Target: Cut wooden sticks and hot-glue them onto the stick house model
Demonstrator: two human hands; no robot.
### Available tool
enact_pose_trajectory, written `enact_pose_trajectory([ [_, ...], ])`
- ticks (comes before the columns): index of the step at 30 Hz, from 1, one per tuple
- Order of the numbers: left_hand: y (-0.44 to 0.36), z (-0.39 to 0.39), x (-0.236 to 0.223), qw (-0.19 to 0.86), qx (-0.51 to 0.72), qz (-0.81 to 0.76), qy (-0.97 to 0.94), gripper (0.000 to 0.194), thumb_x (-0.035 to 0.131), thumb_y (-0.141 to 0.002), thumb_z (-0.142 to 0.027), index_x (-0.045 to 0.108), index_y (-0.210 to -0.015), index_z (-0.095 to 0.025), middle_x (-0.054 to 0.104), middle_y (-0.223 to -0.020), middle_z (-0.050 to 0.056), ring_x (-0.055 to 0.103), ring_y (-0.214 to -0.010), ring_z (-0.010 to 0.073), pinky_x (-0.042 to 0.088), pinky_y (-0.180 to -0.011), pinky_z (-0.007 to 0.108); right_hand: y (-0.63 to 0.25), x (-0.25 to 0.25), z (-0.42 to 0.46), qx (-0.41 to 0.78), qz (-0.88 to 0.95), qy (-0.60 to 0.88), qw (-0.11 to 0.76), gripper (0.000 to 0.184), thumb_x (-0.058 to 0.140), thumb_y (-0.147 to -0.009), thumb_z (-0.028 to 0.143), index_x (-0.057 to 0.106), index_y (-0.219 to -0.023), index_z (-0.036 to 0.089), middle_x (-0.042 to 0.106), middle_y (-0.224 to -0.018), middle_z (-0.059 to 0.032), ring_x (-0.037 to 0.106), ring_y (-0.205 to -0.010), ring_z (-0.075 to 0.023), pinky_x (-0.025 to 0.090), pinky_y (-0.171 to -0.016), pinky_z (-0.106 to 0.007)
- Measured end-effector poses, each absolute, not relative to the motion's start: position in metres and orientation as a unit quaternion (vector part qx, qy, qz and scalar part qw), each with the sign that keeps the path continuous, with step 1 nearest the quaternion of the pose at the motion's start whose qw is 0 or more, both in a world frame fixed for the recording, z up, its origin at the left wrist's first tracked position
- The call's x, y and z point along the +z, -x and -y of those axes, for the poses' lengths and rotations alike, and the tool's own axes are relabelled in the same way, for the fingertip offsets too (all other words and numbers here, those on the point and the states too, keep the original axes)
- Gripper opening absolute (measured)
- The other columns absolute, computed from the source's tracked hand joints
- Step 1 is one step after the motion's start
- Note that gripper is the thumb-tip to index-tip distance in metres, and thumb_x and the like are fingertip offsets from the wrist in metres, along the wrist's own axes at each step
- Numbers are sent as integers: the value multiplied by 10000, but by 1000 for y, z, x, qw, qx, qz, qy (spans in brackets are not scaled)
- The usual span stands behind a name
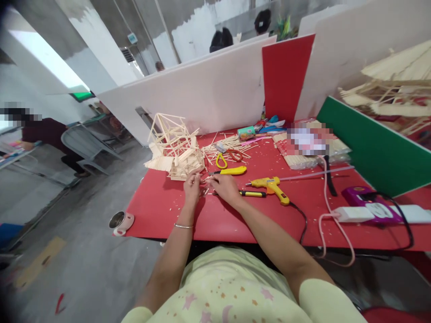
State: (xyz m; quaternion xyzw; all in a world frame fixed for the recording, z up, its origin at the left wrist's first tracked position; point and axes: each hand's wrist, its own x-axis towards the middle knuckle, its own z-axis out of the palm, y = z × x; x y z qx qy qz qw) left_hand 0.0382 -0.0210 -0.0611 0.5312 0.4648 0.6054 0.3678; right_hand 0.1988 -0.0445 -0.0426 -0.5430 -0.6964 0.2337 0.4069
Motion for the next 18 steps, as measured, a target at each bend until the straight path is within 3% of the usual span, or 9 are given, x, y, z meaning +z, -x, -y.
enact_pose_trajectory([
  [4,-40,23,-65,378,575,-459,-562,285,696,-821,-423,765,-814,-147,696,-1195,131,692,-838,183,596,-666,315,-200,-40,46,177,678,576,421,413,571,-951,524,720,-721,215,687,-668,-16,580,-642,-164,344,-623,-278],
  [6,-42,24,-65,317,569,-463,-602,185,734,-790,-349,775,-775,-170,716,-1120,113,685,-921,211,589,-777,357,-199,-40,45,145,682,572,432,415,546,-975,492,711,-722,208,699,-748,-49,605,-758,-193,396,-719,-300],
  [9,-43,25,-65,200,559,-487,-641,134,771,-761,-304,750,-690,-193,713,-1023,90,645,-1002,225,517,-933,385,-197,-40,44,112,698,549,445,271,570,-975,401,740,-892,206,716,-980,-87,609,-973,-229,425,-899,-346],
  [11,-43,26,-66,181,550,-512,-635,257,731,-817,-369,690,-639,-188,673,-877,62,620,-891,197,501,-873,345,-195,-40,45,106,711,532,447,229,562,-982,359,732,-1023,212,708,-1047,-90,604,-1014,-232,434,-937,-363],
  [14,-41,26,-70,240,524,-545,-609,424,565,-936,-496,638,-658,-184,521,-616,-9,511,-630,146,449,-648,272,-192,-37,50,110,735,501,444,265,509,-1012,349,700,-1151,229,711,-1077,-82,611,-1021,-223,452,-946,-367],
  [16,-41,25,-73,271,508,-553,-602,469,508,-958,-531,657,-688,-177,466,-542,-30,459,-550,131,398,-567,249,-191,-35,53,111,747,481,445,285,485,-1023,353,685,-1188,234,712,-1099,-81,615,-1022,-220,459,-952,-371],
  [18,-41,25,-75,280,501,-552,-605,440,537,-942,-509,694,-713,-167,510,-543,-20,487,-551,130,401,-558,238,-190,-35,54,111,750,473,448,289,477,-1026,354,684,-1183,228,715,-1102,-87,620,-1014,-225,466,-949,-381],
])
